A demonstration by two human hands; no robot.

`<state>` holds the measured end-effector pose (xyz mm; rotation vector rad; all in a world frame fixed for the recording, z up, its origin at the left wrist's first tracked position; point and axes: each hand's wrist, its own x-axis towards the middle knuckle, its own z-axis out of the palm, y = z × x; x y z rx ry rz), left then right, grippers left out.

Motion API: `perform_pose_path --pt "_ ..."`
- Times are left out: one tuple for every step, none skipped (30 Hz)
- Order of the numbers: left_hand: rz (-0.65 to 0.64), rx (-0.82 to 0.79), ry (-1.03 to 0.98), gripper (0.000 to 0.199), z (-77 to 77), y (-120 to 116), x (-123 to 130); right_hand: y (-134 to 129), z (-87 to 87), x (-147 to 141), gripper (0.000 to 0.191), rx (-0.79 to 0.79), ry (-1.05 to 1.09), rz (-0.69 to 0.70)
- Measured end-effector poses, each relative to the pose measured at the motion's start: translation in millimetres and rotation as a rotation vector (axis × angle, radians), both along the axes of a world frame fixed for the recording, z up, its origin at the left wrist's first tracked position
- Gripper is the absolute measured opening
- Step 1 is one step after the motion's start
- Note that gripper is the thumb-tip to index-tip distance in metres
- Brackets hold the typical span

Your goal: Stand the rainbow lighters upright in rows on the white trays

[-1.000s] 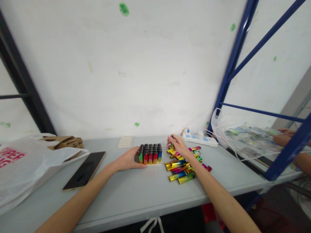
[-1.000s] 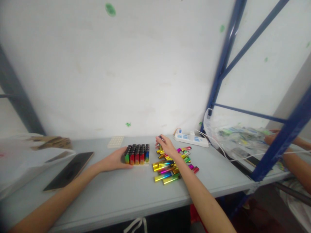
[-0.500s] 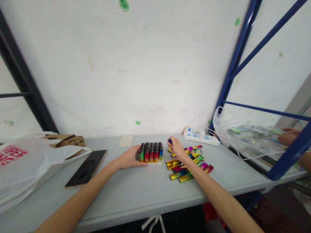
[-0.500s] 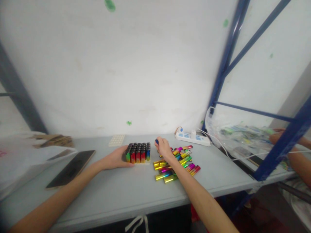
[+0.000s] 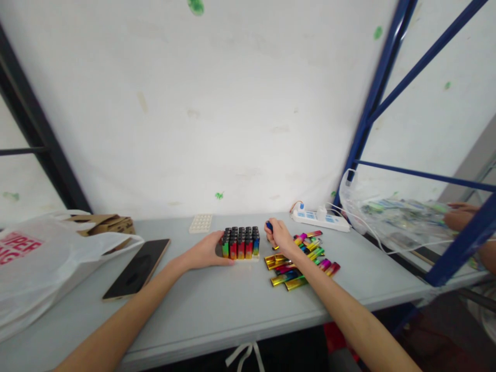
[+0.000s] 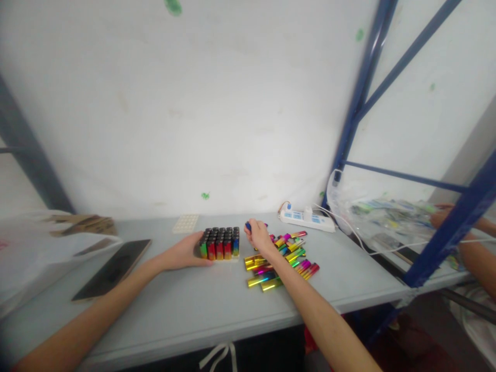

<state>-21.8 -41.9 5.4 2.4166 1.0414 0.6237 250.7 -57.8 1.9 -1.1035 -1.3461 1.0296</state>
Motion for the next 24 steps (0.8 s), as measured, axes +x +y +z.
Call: perform_pose_path --pt "0.002 0.004 0.008 0.077 -0.1 0 0 0 -0.1 1 0.043 -0.003 0.004 -0.006" --pt "0.002 0.008 0.015 0.077 -0.3 0 0 0 0.3 1 0.046 -0.009 0.013 -0.011" --pt "-0.001 0.012 0.02 0.076 -0.5 0 0 0 1.3 2 0.048 -0.013 0.022 -0.008" --pt "-0.005 0.018 0.021 0.076 -0.8 1 0 0 3.0 3 0.051 -0.009 0.033 0.007" --pt "-0.011 0.022 0.02 0.076 -1.0 1 0 -2 5.4 5 0.054 0.005 0.041 0.038" --pt "-0.013 0.025 0.019 0.076 -1.2 1 0 -3 8.4 6 0.055 0.029 0.045 0.081" --pt "-0.012 0.027 0.019 0.077 -1.4 1 0 -6 11.9 8 0.056 0.062 0.044 0.126" --pt "-0.008 0.027 0.019 0.077 -1.4 1 0 -8 15.6 10 0.055 0.101 0.033 0.168" --pt "-0.003 0.024 0.019 0.077 -1.2 0 0 -11 19.4 12 0.054 0.139 0.009 0.203" --pt "0.002 0.02 0.019 0.077 -0.9 0 1 -14 23.0 14 0.052 0.179 -0.03 0.228" --pt "0.004 0.015 0.016 0.077 -0.4 0 1 -16 26.3 16 0.049 0.224 -0.083 0.235" --pt "0.003 0.01 0.011 0.077 0.1 -1 1 -19 29.1 18 0.046 0.275 -0.144 0.223" --pt "-0.002 0.005 0.005 0.077 0.6 -1 1 -21 31.2 20 0.043 0.326 -0.206 0.202" --pt "-0.005 0.003 0.0 0.076 1.0 -2 1 -22 32.7 21 0.04 0.366 -0.265 0.182" --pt "-0.008 0.001 -0.002 0.076 1.3 -2 1 -24 33.5 22 0.038 0.385 -0.318 0.175" --pt "-0.009 0.0 -0.001 0.075 1.4 -2 2 -25 33.7 23 0.037 0.379 -0.362 0.187" --pt "-0.008 0.0 0.003 0.075 1.3 -2 2 -26 33.3 24 0.036 0.356 -0.398 0.219" --pt "-0.003 0.001 0.008 0.074 1.1 -1 2 -26 32.5 25 0.035 0.331 -0.428 0.258" --pt "0.003 0.001 0.013 0.074 0.8 -1 2 -27 31.3 25 0.034 0.314 -0.46 0.29" --pt "0.009 0.0 0.017 0.074 0.5 -1 2 -27 29.9 25 0.033 0.312 -0.494 0.304" --pt "0.015 -0.001 0.018 0.074 0.3 -1 2 -27 28.5 25 0.032 0.323 -0.529 0.302" --pt "0.02 -0.002 0.018 0.073 0.2 -2 2 -27 27.0 24 0.032 0.339 -0.565 0.286" --pt "0.025 -0.002 0.018 0.073 0.3 -2 2 -26 25.6 24 0.033 0.352 -0.6 0.264" --pt "0.03 0.0 0.019 0.072 0.5 -2 3 -26 24.4 23 0.033 0.359 -0.63 0.242"
